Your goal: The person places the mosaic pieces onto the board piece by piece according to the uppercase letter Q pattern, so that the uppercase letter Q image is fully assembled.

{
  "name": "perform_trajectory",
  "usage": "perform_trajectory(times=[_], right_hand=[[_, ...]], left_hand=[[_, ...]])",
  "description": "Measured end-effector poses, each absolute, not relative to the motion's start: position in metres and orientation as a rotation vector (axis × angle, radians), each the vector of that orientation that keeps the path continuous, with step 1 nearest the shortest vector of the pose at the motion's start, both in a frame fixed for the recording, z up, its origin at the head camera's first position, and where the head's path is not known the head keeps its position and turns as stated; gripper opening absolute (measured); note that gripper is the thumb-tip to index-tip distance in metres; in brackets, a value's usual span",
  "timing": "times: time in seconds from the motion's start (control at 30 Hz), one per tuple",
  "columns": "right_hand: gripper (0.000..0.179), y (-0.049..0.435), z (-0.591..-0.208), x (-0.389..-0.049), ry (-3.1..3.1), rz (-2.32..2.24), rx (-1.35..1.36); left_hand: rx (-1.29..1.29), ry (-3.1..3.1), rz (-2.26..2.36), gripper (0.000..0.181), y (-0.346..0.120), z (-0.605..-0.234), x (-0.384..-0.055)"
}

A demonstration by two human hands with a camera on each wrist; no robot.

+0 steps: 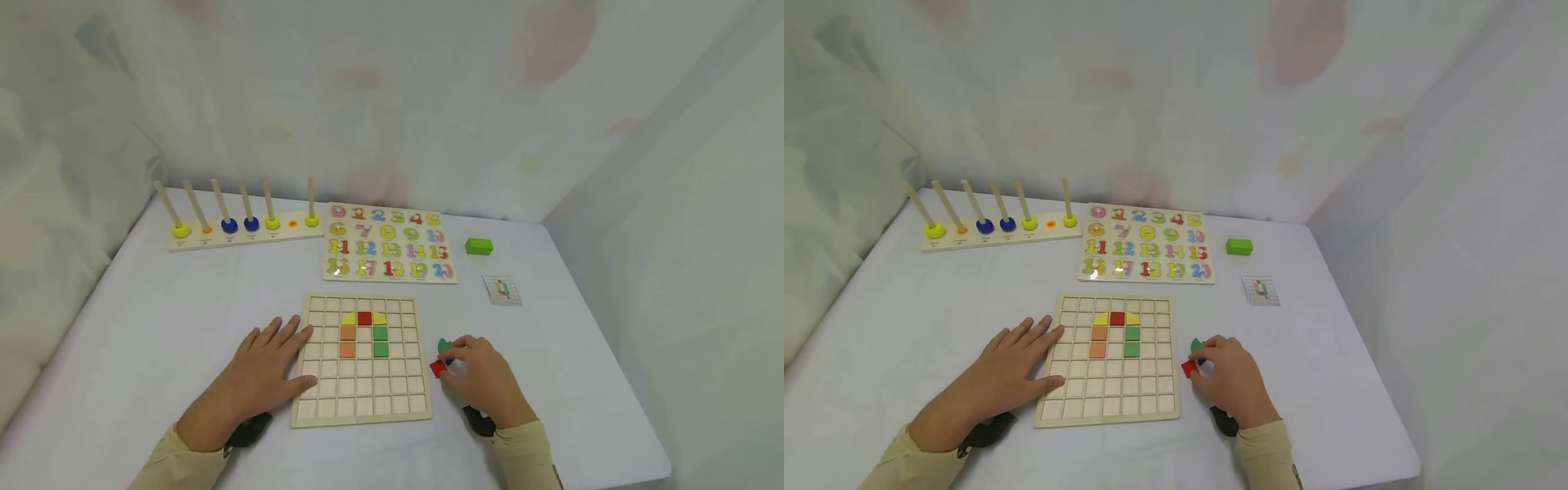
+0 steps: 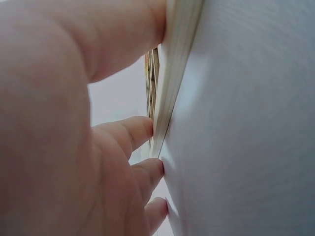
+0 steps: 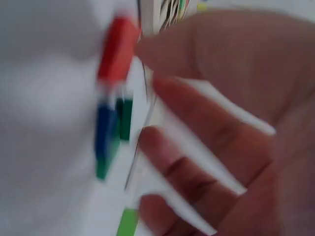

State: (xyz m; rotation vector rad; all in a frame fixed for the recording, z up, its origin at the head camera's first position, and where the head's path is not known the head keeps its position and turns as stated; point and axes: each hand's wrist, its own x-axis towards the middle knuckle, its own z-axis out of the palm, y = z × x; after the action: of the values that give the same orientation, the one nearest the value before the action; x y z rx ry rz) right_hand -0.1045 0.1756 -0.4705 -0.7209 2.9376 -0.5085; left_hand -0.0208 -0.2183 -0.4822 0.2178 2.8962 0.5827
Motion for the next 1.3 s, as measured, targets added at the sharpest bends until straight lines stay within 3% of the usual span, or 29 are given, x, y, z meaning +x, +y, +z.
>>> perform_trajectory(times=[0.23, 0.6, 0.8, 0.93, 1.07, 1.3], right_hand=[[0.019, 0.162, -0.478, -0.084, 3.054, -0.471, -0.658], [0.017, 0.144, -0.472, -0.079, 3.188, -0.344, -0.632], [0.012, 0.091, -0.459, -0.068, 3.176, -0.556, -1.095], [0.009, 0.057, -0.464, -0.061, 3.093, -0.384, -1.282], [0.018, 0.045, -0.471, -0.057, 3.088, -0.217, -1.242], [0.014, 0.037, -0.470, -0.055, 3.134, -0.147, -1.017]], left_hand=[[0.218, 2.888, 0.588, 0.093, -0.219, -0.480, -0.021], [0.212, 2.861, 0.600, 0.093, -0.215, -0.482, -0.021], [0.207, 2.885, 0.564, 0.093, -0.216, -0.478, -0.019], [0.219, 2.889, 0.563, 0.092, -0.215, -0.478, -0.020], [0.219, 2.890, 0.559, 0.092, -0.215, -0.481, -0.021], [0.225, 2.902, 0.558, 0.093, -0.218, -0.481, -0.021]])
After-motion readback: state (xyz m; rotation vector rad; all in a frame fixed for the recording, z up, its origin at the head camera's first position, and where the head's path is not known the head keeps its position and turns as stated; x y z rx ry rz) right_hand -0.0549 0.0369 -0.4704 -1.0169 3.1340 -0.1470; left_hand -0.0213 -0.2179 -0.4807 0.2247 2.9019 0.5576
